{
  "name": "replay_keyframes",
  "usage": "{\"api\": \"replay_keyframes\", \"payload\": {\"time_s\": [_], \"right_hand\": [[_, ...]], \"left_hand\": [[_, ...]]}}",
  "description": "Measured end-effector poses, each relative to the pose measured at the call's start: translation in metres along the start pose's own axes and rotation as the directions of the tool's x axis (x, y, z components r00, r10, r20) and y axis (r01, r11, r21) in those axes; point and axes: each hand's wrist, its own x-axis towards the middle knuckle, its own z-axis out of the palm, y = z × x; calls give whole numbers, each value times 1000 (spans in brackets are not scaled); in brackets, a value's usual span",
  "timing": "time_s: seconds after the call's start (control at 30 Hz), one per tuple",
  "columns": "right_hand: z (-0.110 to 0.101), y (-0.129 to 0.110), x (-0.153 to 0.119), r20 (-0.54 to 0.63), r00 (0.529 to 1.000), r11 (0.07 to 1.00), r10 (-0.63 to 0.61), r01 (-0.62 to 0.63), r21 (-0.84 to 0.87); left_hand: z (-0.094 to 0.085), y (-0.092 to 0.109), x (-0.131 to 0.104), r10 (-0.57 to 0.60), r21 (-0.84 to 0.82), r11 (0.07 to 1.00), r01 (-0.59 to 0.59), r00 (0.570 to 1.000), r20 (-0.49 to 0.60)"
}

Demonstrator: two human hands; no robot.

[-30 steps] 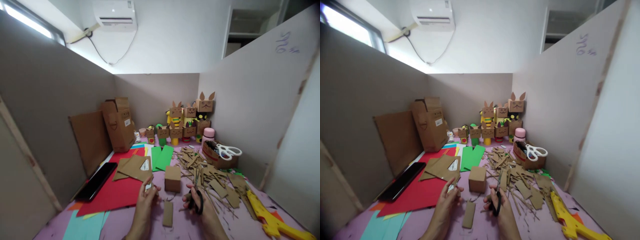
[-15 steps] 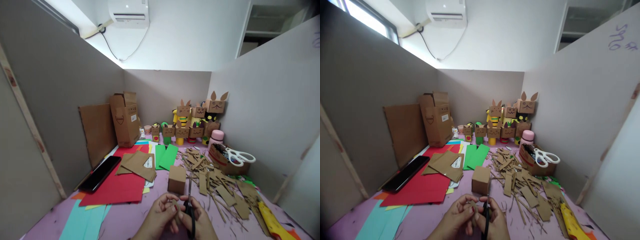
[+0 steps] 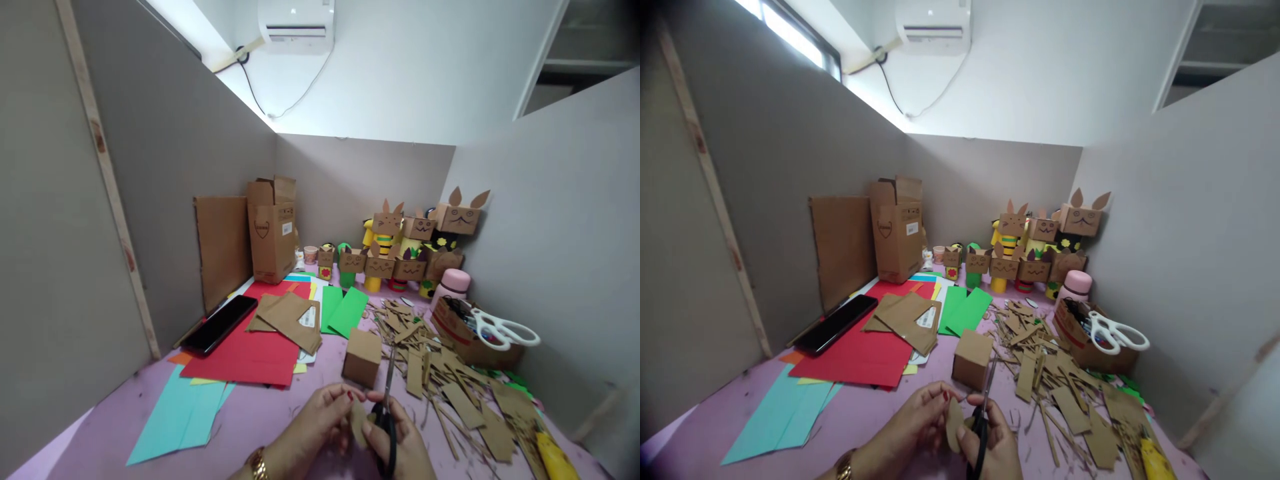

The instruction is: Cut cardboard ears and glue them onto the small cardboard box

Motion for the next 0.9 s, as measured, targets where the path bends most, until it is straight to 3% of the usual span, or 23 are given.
{"api": "replay_keyframes", "payload": {"time_s": [0.1,0.4,0.53,0.73,0.8,0.9], "right_hand": [[0,1,0,5,1000,1000,-13,13,3],[1,2,2,-34,999,1000,-26,26,-4],[-3,-1,4,-86,995,999,-48,48,-2],[-15,-5,11,-92,996,1000,-17,18,8],[-17,-4,12,-105,994,1000,-15,17,19],[-15,-1,12,-113,994,999,-11,15,35]], "left_hand": [[3,0,-2,-36,22,999,34,997,61],[-2,-2,3,42,6,999,-41,997,-71],[-3,-2,5,24,51,999,-19,996,-88],[-2,-2,3,-67,266,962,63,998,7],[-1,-3,2,-96,285,955,80,995,42],[-1,-4,3,-78,253,965,75,997,3]]}}
